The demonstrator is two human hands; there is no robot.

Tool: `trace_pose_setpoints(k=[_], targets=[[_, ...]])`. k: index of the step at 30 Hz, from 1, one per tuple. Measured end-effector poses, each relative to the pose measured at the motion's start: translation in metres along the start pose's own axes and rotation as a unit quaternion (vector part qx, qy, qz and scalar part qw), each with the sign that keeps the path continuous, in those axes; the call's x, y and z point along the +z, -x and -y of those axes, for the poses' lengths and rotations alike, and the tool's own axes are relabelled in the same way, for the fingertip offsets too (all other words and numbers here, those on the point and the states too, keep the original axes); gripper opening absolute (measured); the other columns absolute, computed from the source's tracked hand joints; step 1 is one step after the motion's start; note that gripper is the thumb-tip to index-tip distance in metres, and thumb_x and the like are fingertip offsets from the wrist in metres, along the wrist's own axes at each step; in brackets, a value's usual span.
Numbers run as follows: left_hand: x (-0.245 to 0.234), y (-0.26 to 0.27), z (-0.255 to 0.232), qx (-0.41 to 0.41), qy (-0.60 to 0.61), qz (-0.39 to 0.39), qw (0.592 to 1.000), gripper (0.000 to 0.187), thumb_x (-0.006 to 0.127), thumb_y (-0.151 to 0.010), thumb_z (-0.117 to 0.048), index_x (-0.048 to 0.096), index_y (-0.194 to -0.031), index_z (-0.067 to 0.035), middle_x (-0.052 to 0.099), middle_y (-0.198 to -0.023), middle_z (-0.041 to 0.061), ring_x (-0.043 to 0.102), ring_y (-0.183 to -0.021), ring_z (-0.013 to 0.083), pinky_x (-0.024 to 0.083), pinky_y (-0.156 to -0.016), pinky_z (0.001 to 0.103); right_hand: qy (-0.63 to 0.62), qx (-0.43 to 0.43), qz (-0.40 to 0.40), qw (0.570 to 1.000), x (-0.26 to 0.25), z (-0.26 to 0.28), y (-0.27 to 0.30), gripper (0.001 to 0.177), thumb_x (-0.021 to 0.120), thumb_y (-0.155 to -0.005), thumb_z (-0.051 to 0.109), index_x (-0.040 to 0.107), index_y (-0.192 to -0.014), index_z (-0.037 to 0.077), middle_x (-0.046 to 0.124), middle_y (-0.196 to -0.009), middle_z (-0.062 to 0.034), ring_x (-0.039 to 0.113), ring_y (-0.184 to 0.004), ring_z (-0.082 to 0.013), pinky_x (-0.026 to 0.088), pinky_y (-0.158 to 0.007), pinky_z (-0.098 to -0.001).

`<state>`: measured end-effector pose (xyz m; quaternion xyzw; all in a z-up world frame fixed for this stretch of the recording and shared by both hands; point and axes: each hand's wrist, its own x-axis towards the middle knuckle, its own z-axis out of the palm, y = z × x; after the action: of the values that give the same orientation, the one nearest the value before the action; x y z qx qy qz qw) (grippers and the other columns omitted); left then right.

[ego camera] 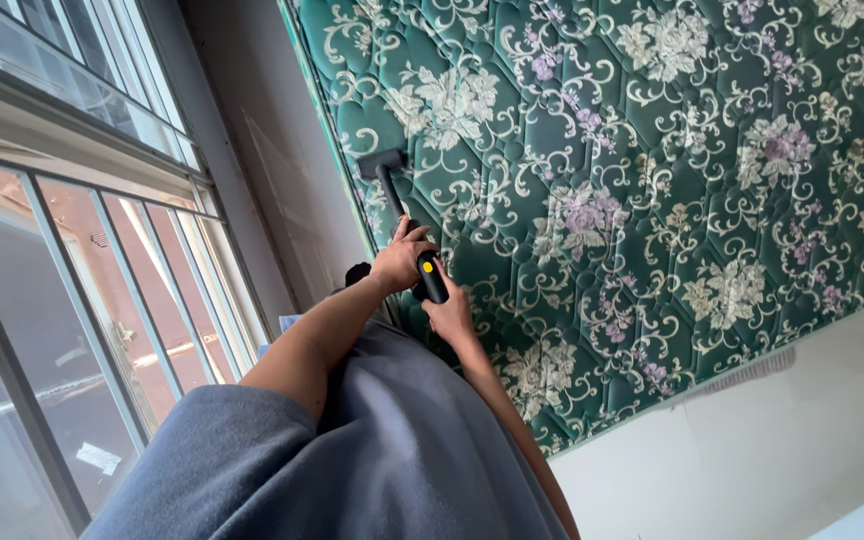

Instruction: The person uses a handheld vacuum cleaner to clean the surface of a mattress propped vertically against a wall. They move the vacuum head systematically across the floral-patterned fabric, covering different sections of the mattress.

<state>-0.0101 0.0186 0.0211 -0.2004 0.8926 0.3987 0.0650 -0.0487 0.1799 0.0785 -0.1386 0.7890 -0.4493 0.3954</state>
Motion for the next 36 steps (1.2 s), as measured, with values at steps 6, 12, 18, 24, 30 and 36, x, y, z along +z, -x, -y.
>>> trace_pose_setpoints(k=[6, 12, 18, 24, 30, 36], targets=[[0.027, 0.026, -0.033, -0.012, 0.014, 0.026, 0.999, 0.049, 0.076, -0.079, -0.016, 0.07, -0.126, -0.03, 0.044, -0.158, -0.001, 0.012, -0.157, 0.036, 0.045, -0.112, 0.049, -0.009, 0.002, -0.011, 1.0, -0.021, -0.031, 0.035, 0.085, 0.062, -0.075, -0.005, 0.048, -0.155, 0.02, 0.056, -0.059, -0.0072, 0.053, -0.04, -0.0162, 0.043, -0.041, -0.0346], [0.064, 0.061, -0.066, 0.005, 0.013, 0.025, 1.0, 0.047, 0.077, -0.079, -0.024, 0.071, -0.125, -0.031, 0.044, -0.157, 0.0, 0.014, -0.157, 0.036, 0.045, -0.112, 0.05, 0.013, 0.025, -0.032, 0.999, -0.043, -0.06, 0.086, 0.087, 0.062, -0.074, -0.005, 0.047, -0.155, 0.023, 0.058, -0.058, -0.0069, 0.055, -0.041, -0.0155, 0.045, -0.042, -0.0341], [0.11, 0.101, -0.089, 0.018, 0.028, 0.012, 0.999, 0.039, 0.074, -0.084, -0.031, 0.071, -0.123, -0.031, 0.046, -0.157, 0.001, 0.017, -0.157, 0.0362, 0.046, -0.111, 0.05, 0.036, 0.027, -0.049, 0.998, -0.057, -0.092, 0.141, 0.085, 0.064, -0.076, -0.005, 0.047, -0.155, 0.023, 0.059, -0.06, -0.005, 0.055, -0.041, -0.0136, 0.045, -0.042, -0.0332], [0.151, 0.133, -0.112, 0.036, 0.007, 0.051, 0.998, 0.047, 0.076, -0.078, -0.027, 0.07, -0.125, -0.026, 0.046, -0.155, 0.003, 0.015, -0.155, 0.0427, 0.045, -0.111, 0.05, -0.032, 0.07, -0.031, 0.997, -0.075, -0.131, 0.191, 0.086, 0.063, -0.075, -0.008, 0.046, -0.155, 0.02, 0.059, -0.067, -0.0034, 0.052, -0.042, -0.0135, 0.043, -0.041, -0.0324], [0.162, 0.146, -0.143, 0.037, -0.064, 0.148, 0.986, 0.039, 0.072, -0.085, -0.033, 0.072, -0.123, -0.029, 0.051, -0.144, 0.01, 0.016, -0.152, 0.0486, 0.044, -0.111, 0.053, -0.076, 0.095, -0.024, 0.992, -0.099, -0.164, 0.217, 0.085, 0.066, -0.075, -0.009, 0.048, -0.155, 0.013, 0.06, -0.067, -0.0037, 0.054, -0.048, -0.0108, 0.045, -0.047, -0.0275], [0.14, 0.122, -0.138, 0.027, -0.076, 0.163, 0.983, 0.037, 0.069, -0.085, -0.033, 0.074, -0.122, -0.031, 0.055, -0.143, 0.007, 0.02, -0.155, 0.0436, 0.047, -0.112, 0.05, -0.155, 0.116, -0.022, 0.981, -0.094, -0.153, 0.192, 0.079, 0.065, -0.078, -0.007, 0.048, -0.154, 0.007, 0.056, -0.061, -0.0037, 0.051, -0.041, -0.0133, 0.041, -0.041, -0.0299]])
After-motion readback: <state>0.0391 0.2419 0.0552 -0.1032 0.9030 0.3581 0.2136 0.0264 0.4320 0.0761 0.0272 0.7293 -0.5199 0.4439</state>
